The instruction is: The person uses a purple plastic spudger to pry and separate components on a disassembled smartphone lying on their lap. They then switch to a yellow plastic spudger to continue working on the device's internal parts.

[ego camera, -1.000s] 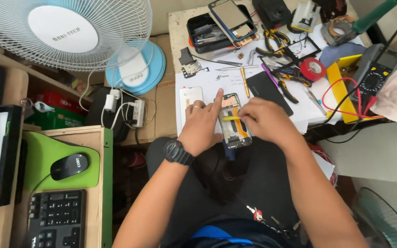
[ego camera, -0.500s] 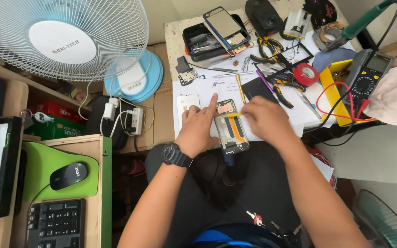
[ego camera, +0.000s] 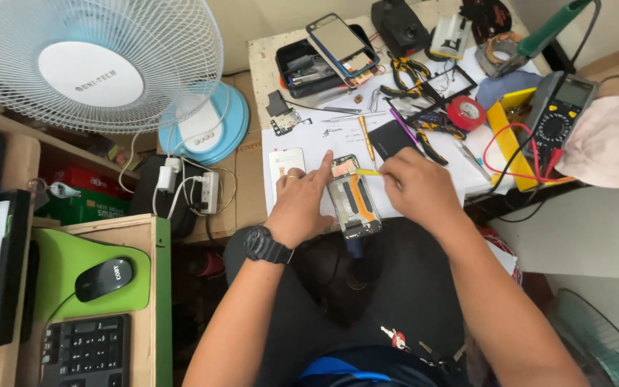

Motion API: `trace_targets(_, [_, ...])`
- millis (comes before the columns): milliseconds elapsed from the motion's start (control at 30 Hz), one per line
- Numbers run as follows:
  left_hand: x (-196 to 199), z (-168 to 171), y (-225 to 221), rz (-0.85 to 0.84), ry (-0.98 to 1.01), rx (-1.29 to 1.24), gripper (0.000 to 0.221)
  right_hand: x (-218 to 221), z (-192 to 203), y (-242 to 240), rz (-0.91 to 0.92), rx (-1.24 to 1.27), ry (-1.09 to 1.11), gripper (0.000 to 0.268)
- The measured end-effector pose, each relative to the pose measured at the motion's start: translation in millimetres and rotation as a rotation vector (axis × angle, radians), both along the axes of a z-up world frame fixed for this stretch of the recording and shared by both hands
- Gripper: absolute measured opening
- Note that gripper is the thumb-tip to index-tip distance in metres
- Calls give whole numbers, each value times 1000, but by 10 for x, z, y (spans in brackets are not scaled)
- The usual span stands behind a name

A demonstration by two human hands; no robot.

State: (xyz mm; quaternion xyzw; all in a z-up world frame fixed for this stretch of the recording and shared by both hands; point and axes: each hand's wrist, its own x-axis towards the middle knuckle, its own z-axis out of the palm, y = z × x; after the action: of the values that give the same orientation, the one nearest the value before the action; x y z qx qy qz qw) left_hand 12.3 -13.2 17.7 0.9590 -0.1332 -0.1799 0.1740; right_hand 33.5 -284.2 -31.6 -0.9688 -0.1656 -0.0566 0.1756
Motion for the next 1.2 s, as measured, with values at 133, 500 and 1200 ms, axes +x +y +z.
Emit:
trace_targets(133, [9,10,-7,14,19,-1,138,-122,329,-67,-2,-15,160,23])
trace_targets(500, [-49,50,-9,0,4,1,137,-256,731,-201,28,-28,400,22])
trace_targets(1200, [-75,-12,-9,15,-4,-13,140,-174,344,-241,103,264,325,15])
